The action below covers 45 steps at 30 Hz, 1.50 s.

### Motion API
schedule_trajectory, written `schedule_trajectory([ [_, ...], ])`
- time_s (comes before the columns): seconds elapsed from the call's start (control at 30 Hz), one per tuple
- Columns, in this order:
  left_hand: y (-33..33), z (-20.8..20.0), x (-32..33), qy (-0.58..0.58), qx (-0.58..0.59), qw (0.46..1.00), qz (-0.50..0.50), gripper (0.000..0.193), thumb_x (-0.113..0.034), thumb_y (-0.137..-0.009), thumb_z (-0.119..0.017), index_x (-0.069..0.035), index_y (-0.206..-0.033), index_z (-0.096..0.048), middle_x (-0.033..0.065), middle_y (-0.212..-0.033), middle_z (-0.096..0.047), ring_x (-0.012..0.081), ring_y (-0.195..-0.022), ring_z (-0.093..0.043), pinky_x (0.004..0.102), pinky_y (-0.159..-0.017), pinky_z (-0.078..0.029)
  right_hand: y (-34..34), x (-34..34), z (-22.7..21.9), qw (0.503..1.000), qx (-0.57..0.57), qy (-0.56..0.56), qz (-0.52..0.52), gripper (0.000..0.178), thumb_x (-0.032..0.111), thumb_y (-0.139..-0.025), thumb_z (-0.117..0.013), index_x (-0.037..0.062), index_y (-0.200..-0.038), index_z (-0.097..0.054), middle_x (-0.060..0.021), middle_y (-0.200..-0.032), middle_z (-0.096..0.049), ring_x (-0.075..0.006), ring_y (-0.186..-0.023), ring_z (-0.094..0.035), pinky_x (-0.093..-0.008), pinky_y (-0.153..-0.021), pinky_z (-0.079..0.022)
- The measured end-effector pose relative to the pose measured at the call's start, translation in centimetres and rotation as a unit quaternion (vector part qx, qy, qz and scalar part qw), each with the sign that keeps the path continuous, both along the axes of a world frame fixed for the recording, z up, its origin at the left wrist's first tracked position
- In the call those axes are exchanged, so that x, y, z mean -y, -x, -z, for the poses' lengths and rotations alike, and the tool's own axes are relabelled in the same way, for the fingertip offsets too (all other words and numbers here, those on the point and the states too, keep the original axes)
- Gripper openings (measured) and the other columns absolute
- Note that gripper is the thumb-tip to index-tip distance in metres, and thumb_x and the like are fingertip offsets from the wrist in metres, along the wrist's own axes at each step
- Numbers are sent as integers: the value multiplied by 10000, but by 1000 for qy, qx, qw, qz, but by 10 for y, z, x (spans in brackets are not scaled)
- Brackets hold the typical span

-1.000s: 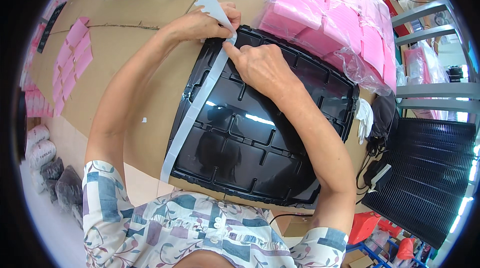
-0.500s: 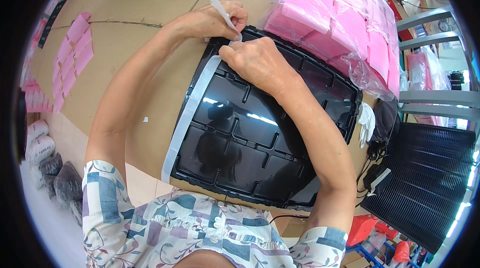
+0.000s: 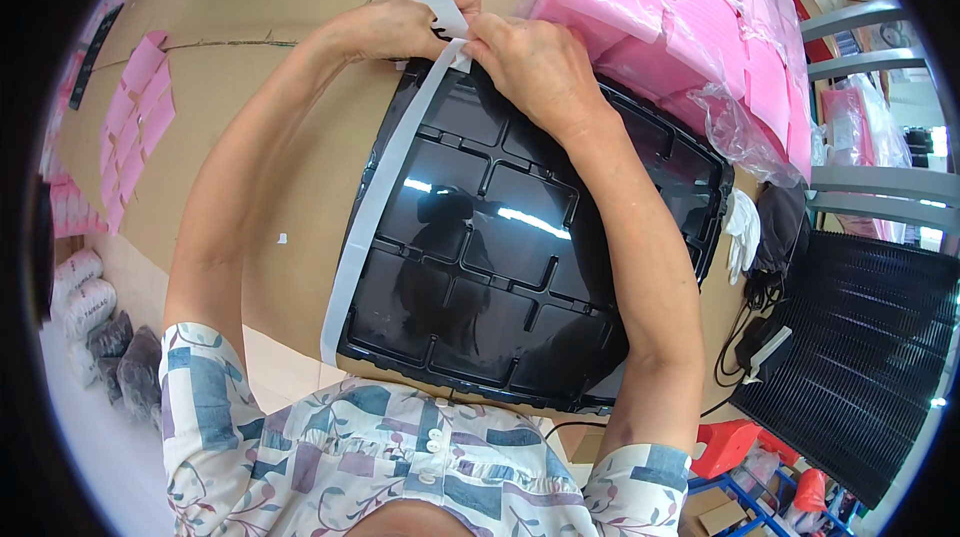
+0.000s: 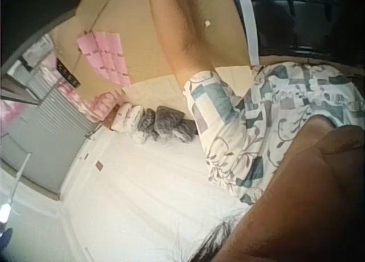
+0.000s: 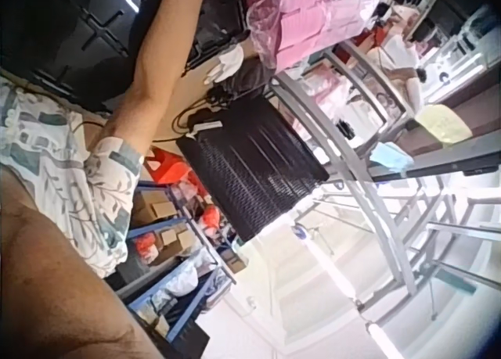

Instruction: The person places pink foam inserts into black plastic trays, presses them down, and stacks the completed trays. They then peel small white adhesive labels from a strip and apply them to the trays before repeating the process with additional trays.

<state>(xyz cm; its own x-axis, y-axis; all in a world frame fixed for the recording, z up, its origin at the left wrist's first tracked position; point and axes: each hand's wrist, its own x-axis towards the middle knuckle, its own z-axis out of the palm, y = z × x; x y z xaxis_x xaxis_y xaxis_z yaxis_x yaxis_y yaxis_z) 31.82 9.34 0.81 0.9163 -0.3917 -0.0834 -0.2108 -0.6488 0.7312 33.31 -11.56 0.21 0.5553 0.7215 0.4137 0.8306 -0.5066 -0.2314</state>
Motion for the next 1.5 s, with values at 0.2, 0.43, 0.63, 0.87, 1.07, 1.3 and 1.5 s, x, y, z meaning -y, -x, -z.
schedule_trajectory([
  [0.2, 0, 2, -5, 83, -39, 996, -5, 204, -288, -877, -671, -139, -892, -534, -58, -717, -418, 73, -630, -386, 287, -531, -313, 0, -1, -4, 998, -48, 2, 43, 198, 249, -930, -643, 53, -942, -665, -174, -738, -675, -375, -714, -669, -480, -667, -531],
  [0.43, 3, -6, -6, 180, -178, 965, -64, 211, -241, -920, -639, -124, -1096, -650, -58, -784, -489, 54, -664, -443, 250, -578, -356, 7, 0, -5, 976, -168, -134, 44, 230, 249, -891, -690, 40, -987, -685, -170, -695, -640, -321, -663, -661, -420, -637, -509],
  [0.63, 79, -21, -30, 348, -78, 920, -162, 372, -232, -865, -660, 3, -1150, -614, 43, -1011, -622, 107, -869, -593, 269, -768, -480, 62, 36, -34, 939, -323, -98, -66, 323, 224, -929, -662, 21, -1177, -624, -142, -675, -586, -259, -612, -608, -381, -623, -485],
  [0.87, 273, -34, -9, 563, -86, 779, -261, 347, -145, -790, -744, -23, -1077, -592, 54, -961, -612, 77, -782, -579, 225, -652, -475, 166, 30, -71, 845, -525, -77, -75, 262, 186, -917, -693, 29, -1121, -640, 14, -668, -512, -60, -634, -490, -255, -605, -418],
  [1.07, 314, -43, 45, 538, 127, 759, -344, 279, -11, -813, -649, -1, -1085, -592, 79, -1056, -575, 97, -890, -516, 252, -774, -424, 239, -5, -72, 756, -622, -169, -117, 201, 131, -892, -665, -21, -1018, -702, 18, -655, -564, -25, -593, -475, -246, -518, -381],
  [1.3, 358, -44, 43, 499, 210, 800, -260, 320, 83, -822, -642, 39, -1137, -606, 87, -1050, -636, 97, -866, -621, 250, -723, -520, 290, -1, -75, 713, -656, -209, -129, 249, 197, -999, -574, -25, -1000, -686, 40, -690, -568, -26, -615, -482, -203, -531, -380],
  [1.5, 371, -21, 35, 723, -79, 686, -26, 752, -183, -834, -782, 58, -1404, -354, 227, -1143, -635, 147, -736, -636, 223, -504, -475, 315, 19, -25, 463, -813, -263, -237, 302, 243, -1017, -593, -23, -889, -652, 90, -563, -336, -14, -452, -241, -224, -419, -183],
])
